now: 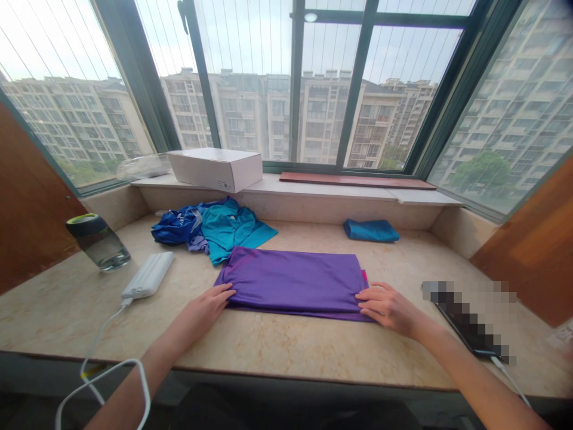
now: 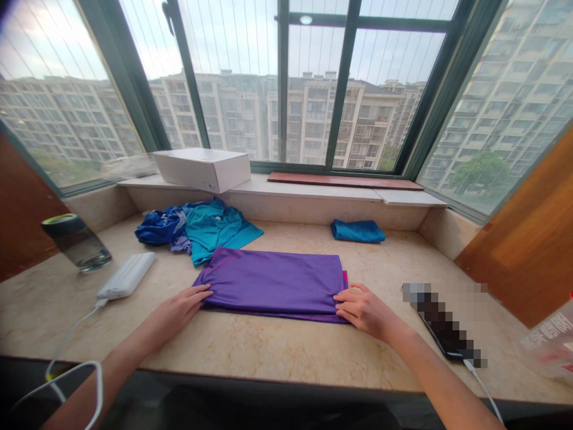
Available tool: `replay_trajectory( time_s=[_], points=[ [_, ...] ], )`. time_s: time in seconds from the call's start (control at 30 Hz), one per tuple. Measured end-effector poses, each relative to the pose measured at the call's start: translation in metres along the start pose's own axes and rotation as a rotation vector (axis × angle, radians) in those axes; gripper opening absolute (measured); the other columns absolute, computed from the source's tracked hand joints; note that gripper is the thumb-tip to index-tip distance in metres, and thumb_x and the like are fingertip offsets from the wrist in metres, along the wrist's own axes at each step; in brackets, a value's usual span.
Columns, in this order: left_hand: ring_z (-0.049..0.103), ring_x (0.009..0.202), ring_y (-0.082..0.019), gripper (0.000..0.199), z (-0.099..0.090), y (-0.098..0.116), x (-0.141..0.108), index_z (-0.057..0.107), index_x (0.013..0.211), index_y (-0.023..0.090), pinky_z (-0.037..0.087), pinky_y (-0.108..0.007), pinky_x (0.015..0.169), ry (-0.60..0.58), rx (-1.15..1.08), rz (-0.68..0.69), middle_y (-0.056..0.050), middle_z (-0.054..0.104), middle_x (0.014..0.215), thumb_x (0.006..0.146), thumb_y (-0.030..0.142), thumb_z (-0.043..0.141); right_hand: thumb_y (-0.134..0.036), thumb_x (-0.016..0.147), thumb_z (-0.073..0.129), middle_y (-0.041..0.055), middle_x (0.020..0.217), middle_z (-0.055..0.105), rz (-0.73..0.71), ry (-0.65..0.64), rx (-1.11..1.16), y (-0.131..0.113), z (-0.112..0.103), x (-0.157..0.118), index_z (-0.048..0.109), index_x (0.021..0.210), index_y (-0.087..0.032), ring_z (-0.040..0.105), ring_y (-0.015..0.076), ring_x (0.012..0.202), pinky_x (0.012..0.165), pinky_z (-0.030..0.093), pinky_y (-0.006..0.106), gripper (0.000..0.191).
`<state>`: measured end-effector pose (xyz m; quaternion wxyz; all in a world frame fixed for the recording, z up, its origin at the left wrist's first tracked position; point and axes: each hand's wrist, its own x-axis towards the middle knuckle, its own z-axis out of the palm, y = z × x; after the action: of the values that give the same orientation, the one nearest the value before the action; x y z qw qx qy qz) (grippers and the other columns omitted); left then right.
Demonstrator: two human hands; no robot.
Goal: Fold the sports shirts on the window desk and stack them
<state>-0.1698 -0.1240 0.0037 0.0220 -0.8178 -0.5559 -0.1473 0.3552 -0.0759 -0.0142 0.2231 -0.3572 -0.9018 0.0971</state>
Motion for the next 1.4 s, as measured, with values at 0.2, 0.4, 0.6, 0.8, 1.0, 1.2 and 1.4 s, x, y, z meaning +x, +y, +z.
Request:
replay_trajectory(
  time_s=[0.2, 0.4, 0.6, 0.8, 1.0, 1.2, 1.4],
  points=[
    [0.068, 0.113, -0.027, 0.032, -0.015, 0.089, 0.003, 0.069, 0.127, 0.026, 0.055, -0.041, 0.1, -0.12, -0.084, 0.261, -0.008, 0.072, 0.126, 0.099, 0.029, 0.054, -0.023, 0.096, 0.055, 0.0064, 0.107, 0.078, 0.183, 0.175, -0.047, -0.005, -0.014, 0.007, 0.078, 0.098, -0.03, 0.069, 0.0244, 0.107, 0.103, 0.051, 0.043, 0.023],
    [0.066, 0.118, -0.022, 0.037, -0.016, 0.125, 0.018, 0.063, 0.134, 0.031, 0.053, -0.037, 0.104, -0.166, -0.264, 0.39, -0.005, 0.069, 0.132, 0.102, 0.021, 0.048, -0.039, 0.101, 0.051, 0.0077, 0.104, 0.078, 0.127, 0.028, 0.245, -0.073, 0.021, 0.029, 0.076, 0.105, -0.025, 0.071, 0.0243, 0.097, 0.09, 0.055, 0.037, 0.029],
    [0.054, 0.136, -0.026, 0.043, 0.012, 0.086, 0.034, 0.057, 0.142, 0.026, 0.048, -0.042, 0.112, -0.121, -0.15, 0.27, -0.008, 0.056, 0.148, 0.099, 0.027, 0.053, -0.037, 0.099, 0.054, 0.0073, 0.102, 0.077, 0.146, 0.006, 0.277, -0.09, 0.036, 0.048, 0.076, 0.102, -0.024, 0.07, 0.0241, 0.094, 0.089, 0.054, 0.037, 0.025],
    [0.054, 0.135, -0.029, 0.05, 0.011, 0.091, -0.012, 0.056, 0.144, 0.023, 0.048, -0.043, 0.11, -0.12, -0.067, 0.202, -0.012, 0.056, 0.148, 0.099, 0.044, 0.055, -0.011, 0.096, 0.047, 0.0081, 0.122, 0.072, 0.018, -0.118, 0.133, -0.066, 0.047, 0.076, 0.073, 0.113, -0.023, 0.064, 0.0222, 0.114, 0.111, 0.042, 0.046, 0.032],
    [0.054, 0.133, -0.037, 0.071, 0.008, 0.131, -0.054, 0.045, 0.153, 0.029, 0.045, -0.054, 0.109, -0.129, -0.045, 0.171, -0.014, 0.056, 0.147, 0.092, 0.062, 0.057, 0.001, 0.091, 0.04, 0.0101, 0.14, 0.064, -0.048, -0.2, -0.054, -0.064, 0.052, 0.105, 0.067, 0.127, -0.022, 0.054, 0.0247, 0.134, 0.12, 0.029, 0.056, 0.05],
    [0.053, 0.135, -0.035, 0.081, 0.005, 0.147, -0.064, 0.033, 0.159, 0.026, 0.046, -0.051, 0.111, -0.104, -0.026, 0.264, -0.013, 0.052, 0.151, 0.091, 0.06, 0.061, -0.018, 0.098, 0.052, 0.0085, 0.148, 0.056, -0.126, -0.293, 0.103, -0.102, 0.021, 0.061, 0.062, 0.138, -0.027, 0.047, 0.0262, 0.141, 0.123, 0.027, 0.052, 0.042],
    [0.055, 0.133, -0.025, 0.057, 0.011, 0.142, -0.071, 0.049, 0.147, 0.022, 0.051, -0.039, 0.108, 0.06, 0.149, 0.388, -0.007, 0.057, 0.147, 0.094, 0.003, 0.049, -0.033, 0.08, 0.079, 0.0118, 0.163, 0.031, -0.102, -0.509, 0.06, -0.124, 0.013, -0.001, 0.042, 0.154, -0.028, 0.032, 0.0349, 0.149, 0.124, 0.022, 0.058, 0.083]
  ],
)
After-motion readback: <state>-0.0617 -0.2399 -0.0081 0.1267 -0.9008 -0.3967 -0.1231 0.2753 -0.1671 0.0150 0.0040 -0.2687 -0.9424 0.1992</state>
